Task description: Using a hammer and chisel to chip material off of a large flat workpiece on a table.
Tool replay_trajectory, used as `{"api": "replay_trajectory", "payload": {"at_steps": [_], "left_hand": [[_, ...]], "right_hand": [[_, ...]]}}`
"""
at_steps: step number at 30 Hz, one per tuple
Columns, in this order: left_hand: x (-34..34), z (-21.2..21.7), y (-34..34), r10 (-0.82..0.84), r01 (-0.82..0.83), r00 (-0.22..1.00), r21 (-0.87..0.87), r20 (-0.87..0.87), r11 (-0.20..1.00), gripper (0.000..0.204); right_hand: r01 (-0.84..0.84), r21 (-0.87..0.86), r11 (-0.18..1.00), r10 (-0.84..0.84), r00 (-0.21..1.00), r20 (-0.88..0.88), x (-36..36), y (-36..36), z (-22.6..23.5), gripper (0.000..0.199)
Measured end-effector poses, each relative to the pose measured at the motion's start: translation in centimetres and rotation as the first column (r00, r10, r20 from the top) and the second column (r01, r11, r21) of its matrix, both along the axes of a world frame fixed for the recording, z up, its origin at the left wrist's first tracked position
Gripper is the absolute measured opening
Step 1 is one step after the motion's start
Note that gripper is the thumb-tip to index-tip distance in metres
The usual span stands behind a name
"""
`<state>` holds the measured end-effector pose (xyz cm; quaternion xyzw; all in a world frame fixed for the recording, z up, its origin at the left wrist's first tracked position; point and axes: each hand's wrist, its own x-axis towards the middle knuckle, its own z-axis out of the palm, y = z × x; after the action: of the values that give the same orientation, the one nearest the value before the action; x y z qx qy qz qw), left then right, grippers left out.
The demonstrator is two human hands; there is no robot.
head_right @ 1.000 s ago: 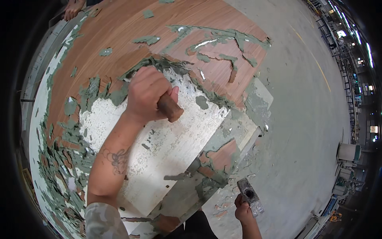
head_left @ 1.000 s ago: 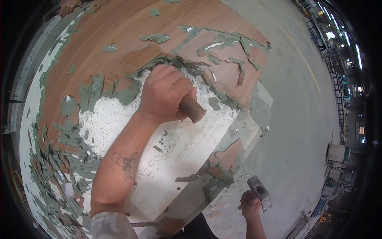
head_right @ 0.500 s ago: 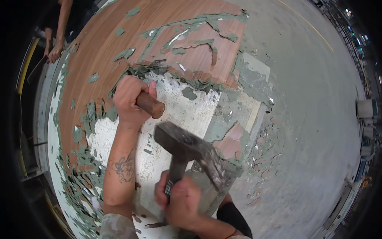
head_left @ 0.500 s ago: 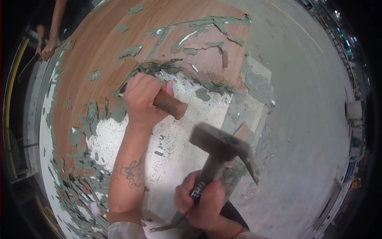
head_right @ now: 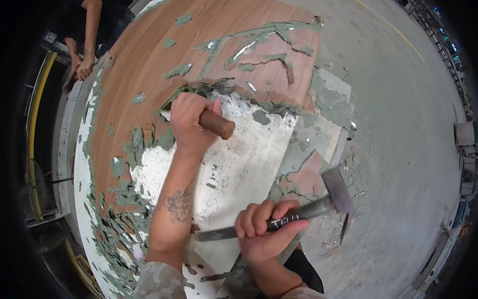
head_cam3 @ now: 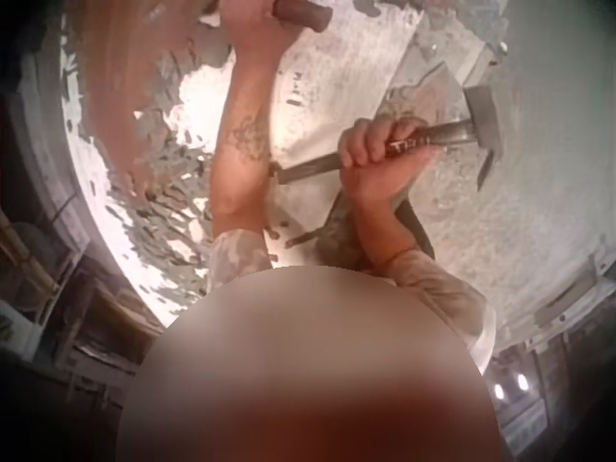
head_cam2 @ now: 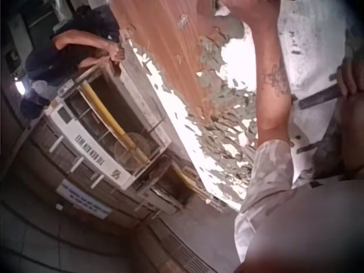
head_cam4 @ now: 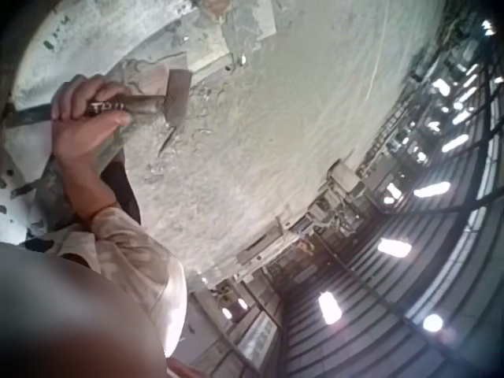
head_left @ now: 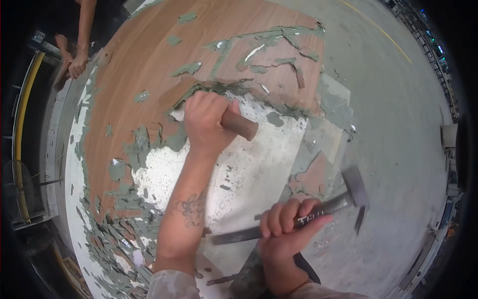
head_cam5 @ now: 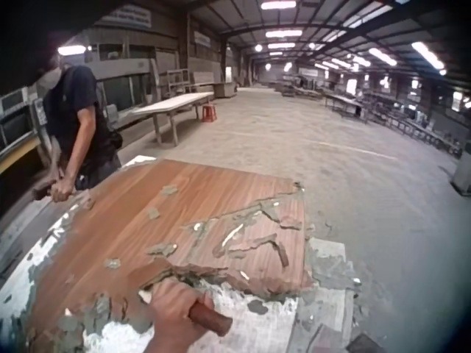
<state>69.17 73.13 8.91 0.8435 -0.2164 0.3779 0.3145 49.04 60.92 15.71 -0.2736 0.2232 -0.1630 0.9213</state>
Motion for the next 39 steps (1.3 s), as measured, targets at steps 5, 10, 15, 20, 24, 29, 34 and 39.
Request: {"api": "replay_trajectory", "payload": {"at_steps": [5,10,15,20,24,29,34,39], "left_hand": [[-0.5,-0.7,0.4,0.014,-0.013,1.000,0.038,-0.013,0.999,0.023],[0.2,-0.5,0.0,0.051,-0.052,0.997,-0.020,-0.065,0.998,0.024],[0.1,-0.5,0.7,0.139,-0.139,0.990,-0.079,-0.010,0.987,0.025],[-0.8,0.8,-0.4,-0.106,0.108,0.992,-0.040,0.065,0.993,0.028],[-2.5,0.2,-1.8,-0.231,0.233,0.972,-0.055,0.034,0.971,0.026],[-1.9,0.5,-0.8,-0.227,0.228,0.974,-0.072,0.025,0.971,0.028],[-0.9,0.9,-0.6,-0.245,0.248,0.969,-0.146,0.037,0.958,0.026],[-1.5,1.5,0.2,-0.244,0.247,0.969,-0.119,0.042,0.962,0.026]], "right_hand": [[-0.305,0.272,0.913,0.365,0.907,-0.209,1.5,2.2,-0.7,0.052],[-0.032,0.209,0.977,0.037,0.999,-0.017,1.6,1.4,-0.1,0.049],[-0.654,0.199,0.729,0.683,0.713,-0.157,1.1,1.4,-2.0,0.049],[-0.646,-0.009,0.763,0.619,0.735,-0.276,-2.6,-5.4,-2.7,0.050],[-0.691,-0.069,0.720,0.603,0.671,-0.431,-6.5,-10.4,-3.5,0.049],[-0.734,-0.155,0.662,0.567,0.625,-0.537,-11.3,-13.9,-3.3,0.043],[-0.544,-0.546,0.638,0.606,0.791,-0.080,-10.8,-10.6,-3.3,0.062],[-0.088,-0.971,-0.224,0.675,0.704,-0.220,-0.5,-13.2,-0.3,0.038]]}}
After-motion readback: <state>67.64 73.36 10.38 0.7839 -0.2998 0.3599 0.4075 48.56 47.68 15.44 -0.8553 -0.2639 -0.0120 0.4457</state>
